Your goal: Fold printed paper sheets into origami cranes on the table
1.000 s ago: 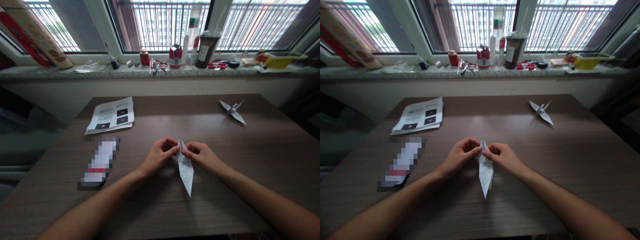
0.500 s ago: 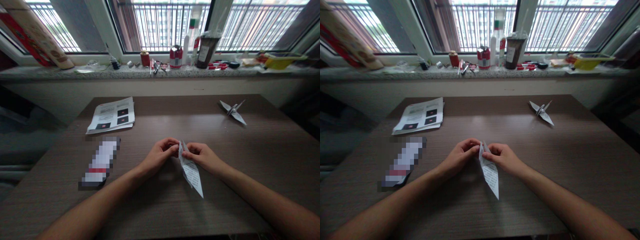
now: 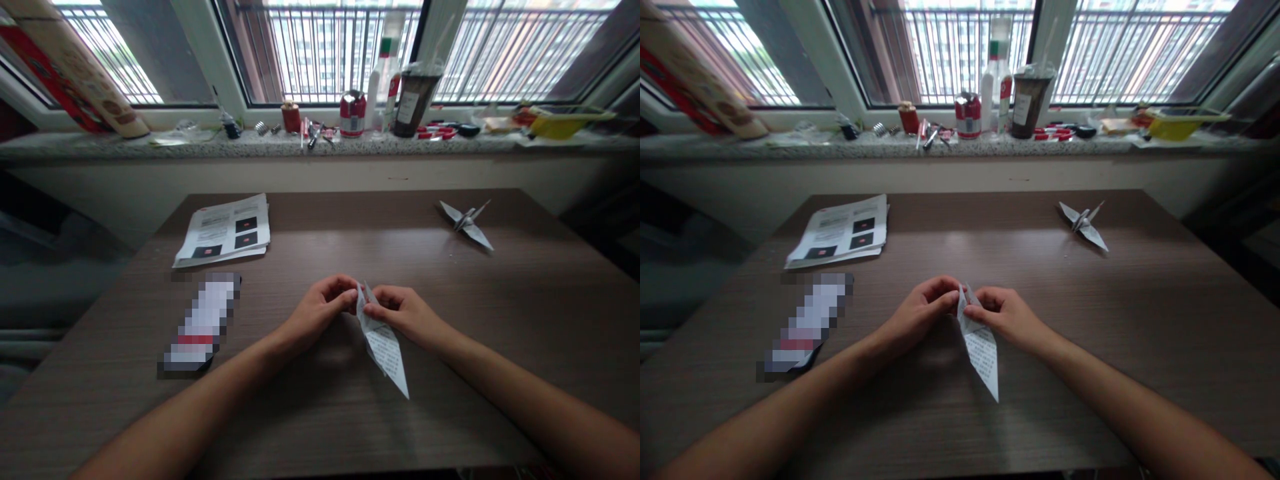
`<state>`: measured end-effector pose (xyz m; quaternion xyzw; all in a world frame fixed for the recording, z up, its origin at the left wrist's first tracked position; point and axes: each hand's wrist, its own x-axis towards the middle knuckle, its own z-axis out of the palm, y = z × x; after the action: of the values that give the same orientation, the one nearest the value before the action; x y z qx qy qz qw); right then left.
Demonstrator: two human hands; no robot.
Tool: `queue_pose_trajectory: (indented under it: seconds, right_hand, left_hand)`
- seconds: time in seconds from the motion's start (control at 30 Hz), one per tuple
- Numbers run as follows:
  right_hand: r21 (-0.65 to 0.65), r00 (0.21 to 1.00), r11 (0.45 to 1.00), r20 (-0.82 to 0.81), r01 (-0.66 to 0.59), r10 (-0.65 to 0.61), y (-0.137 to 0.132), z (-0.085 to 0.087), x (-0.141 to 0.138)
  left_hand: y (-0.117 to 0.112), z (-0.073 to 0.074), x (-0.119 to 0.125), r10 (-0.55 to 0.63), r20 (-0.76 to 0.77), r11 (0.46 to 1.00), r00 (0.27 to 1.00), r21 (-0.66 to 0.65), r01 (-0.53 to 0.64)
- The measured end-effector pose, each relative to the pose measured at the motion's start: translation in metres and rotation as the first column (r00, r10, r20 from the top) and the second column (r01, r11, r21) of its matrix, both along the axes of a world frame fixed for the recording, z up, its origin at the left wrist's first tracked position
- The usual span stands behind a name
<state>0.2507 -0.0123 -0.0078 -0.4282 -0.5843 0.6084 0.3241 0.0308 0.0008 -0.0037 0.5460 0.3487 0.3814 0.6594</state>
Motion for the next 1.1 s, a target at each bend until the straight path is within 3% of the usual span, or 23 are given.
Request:
queue_pose_trajectory:
  seconds: [0.27,0.5,0.63,0.8,1.1]
  right_hand:
    - [-0.043,1.000,0.999,-0.009,-0.009,0.009,-0.0019,0.0012,-0.0007]
    - [0.032,0.999,0.999,0.047,0.015,-0.017,-0.0029,0.0030,-0.0017]
    - [0.072,0.995,0.996,0.088,0.045,-0.051,-0.0027,0.0042,-0.0016]
    - [0.097,0.990,0.994,0.127,0.045,-0.057,-0.0028,0.0067,-0.0019]
    - [0.144,0.989,0.989,0.141,0.031,-0.051,-0.0021,0.0045,-0.0006]
  left_hand:
    - [0.0034,0.0031,-0.0007,0.014,-0.053,0.986,0.998,0.168,-0.005]
    - [0.0024,0.0016,-0.0025,0.065,-0.120,0.934,0.991,0.358,-0.018]
    - [0.0032,-0.0014,-0.0047,0.114,-0.164,0.871,0.980,0.492,-0.019]
    - [0.0051,0.0012,-0.0081,0.195,-0.236,0.725,0.952,0.688,0.023]
    - [0.0031,0.0040,-0.0072,0.215,-0.287,0.648,0.934,0.757,0.084]
